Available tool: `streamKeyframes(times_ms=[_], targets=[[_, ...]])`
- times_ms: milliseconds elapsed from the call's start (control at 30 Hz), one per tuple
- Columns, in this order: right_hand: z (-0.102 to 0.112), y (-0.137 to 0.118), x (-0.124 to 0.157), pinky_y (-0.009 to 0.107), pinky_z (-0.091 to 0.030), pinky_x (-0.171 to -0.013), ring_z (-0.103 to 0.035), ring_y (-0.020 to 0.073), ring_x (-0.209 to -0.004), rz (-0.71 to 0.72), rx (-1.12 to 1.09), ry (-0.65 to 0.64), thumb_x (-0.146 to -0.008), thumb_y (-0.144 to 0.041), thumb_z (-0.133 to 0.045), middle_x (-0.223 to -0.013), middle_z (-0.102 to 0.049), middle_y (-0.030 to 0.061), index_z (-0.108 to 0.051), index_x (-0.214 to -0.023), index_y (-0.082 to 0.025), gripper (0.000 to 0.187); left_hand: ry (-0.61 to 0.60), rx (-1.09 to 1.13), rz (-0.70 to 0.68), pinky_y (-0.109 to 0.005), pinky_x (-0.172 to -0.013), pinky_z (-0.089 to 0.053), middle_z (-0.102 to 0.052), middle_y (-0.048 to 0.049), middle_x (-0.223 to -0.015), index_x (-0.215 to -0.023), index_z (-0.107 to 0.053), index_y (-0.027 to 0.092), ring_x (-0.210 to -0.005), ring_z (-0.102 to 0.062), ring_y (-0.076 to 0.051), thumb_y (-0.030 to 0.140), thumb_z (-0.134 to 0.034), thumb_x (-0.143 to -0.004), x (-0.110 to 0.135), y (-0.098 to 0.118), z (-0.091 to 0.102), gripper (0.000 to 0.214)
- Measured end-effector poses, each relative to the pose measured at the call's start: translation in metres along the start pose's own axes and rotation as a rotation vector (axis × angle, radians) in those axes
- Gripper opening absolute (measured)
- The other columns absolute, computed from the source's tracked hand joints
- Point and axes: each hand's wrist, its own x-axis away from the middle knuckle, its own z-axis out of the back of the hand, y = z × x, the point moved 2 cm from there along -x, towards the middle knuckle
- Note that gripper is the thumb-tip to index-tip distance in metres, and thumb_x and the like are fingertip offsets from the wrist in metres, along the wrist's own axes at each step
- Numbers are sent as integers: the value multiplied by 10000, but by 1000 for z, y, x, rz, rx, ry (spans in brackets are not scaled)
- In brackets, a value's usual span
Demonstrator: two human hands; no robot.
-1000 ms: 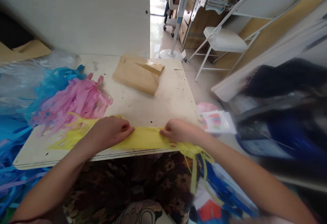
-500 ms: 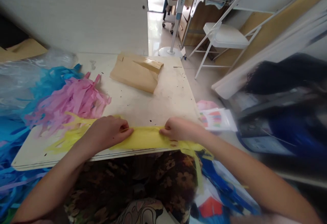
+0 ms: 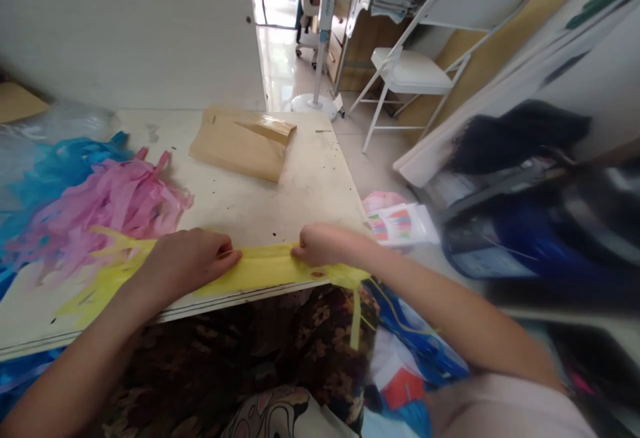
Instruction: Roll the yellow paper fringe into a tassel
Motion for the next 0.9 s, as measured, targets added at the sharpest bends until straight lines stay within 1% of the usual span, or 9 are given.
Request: streamKeyframes(times_ms=[100,200,300,400,500,600,667,733,900], targets=[[4,-17,9,231,-372,-504,-565,164,-625,-83,49,97,-741,-279,-395,-677,-620,122,-638,-755,-97,304,229,-161,-18,-321,-524,-322,-569,-82,-601,-650,-559,142,-607,-538,-231,224,-340,-745,9,16,4,253],[1,-33,19,261,-403,-584,-579,200,-753,-146,75,208,-715,-170,-449,-747,-625,145,-626,-765,-100,197,509,-267,-137,-365,-618,-340,-546,-85,-683,-707,-548,139,-689,-507,-227,88,-339,-712,18,36,5,215],[-6,-41,29,259,-416,-607,-580,197,-776,-194,79,308,-702,-102,-453,-754,-623,142,-609,-772,-97,171,630,-321,-268,-379,-675,-336,-532,-80,-711,-675,-546,148,-699,-477,-216,45,-346,-693,23,47,0,226],[-15,-44,42,282,-431,-599,-571,211,-788,-286,69,418,-719,-63,-395,-795,-610,159,-576,-852,-67,225,642,-344,-289,-377,-667,-339,-521,-74,-651,-630,-537,142,-658,-468,-213,27,-350,-684,23,48,-6,226],[-27,-54,59,362,-415,-739,-504,247,-933,-328,75,707,-727,-76,-369,-973,-557,186,-519,-983,-33,300,634,-330,-304,-376,-661,-341,-513,-67,-590,-613,-531,136,-622,-469,-210,24,-351,-686,22,45,-11,224],[-45,-75,65,413,-230,-957,-283,274,-1159,-122,85,967,-733,-164,-396,-1228,-376,186,-385,-1158,-6,454,616,-294,-306,-382,-662,-341,-529,-77,-598,-640,-542,127,-636,-481,-221,45,-368,-689,22,42,-14,198],[-58,-88,59,407,-146,-1000,-171,270,-1210,63,39,973,-738,-301,-408,-1296,-278,180,-289,-1220,17,590,607,-268,-300,-388,-670,-339,-546,-89,-634,-692,-555,115,-660,-489,-230,66,-387,-688,22,41,-15,175],[-68,-93,49,403,-109,-1011,-145,263,-1221,142,-32,935,-730,-449,-385,-1305,-252,193,-247,-1233,43,717,597,-243,-274,-404,-687,-331,-555,-90,-651,-708,-556,117,-669,-493,-233,89,-394,-696,23,39,-16,165],[-82,-84,36,414,-81,-1007,-179,262,-1214,102,-87,880,-724,-571,-312,-1269,-309,218,-324,-1196,43,775,575,-233,-221,-449,-713,-298,-555,-83,-639,-658,-532,139,-671,-496,-241,91,-368,-706,25,37,-16,178]])
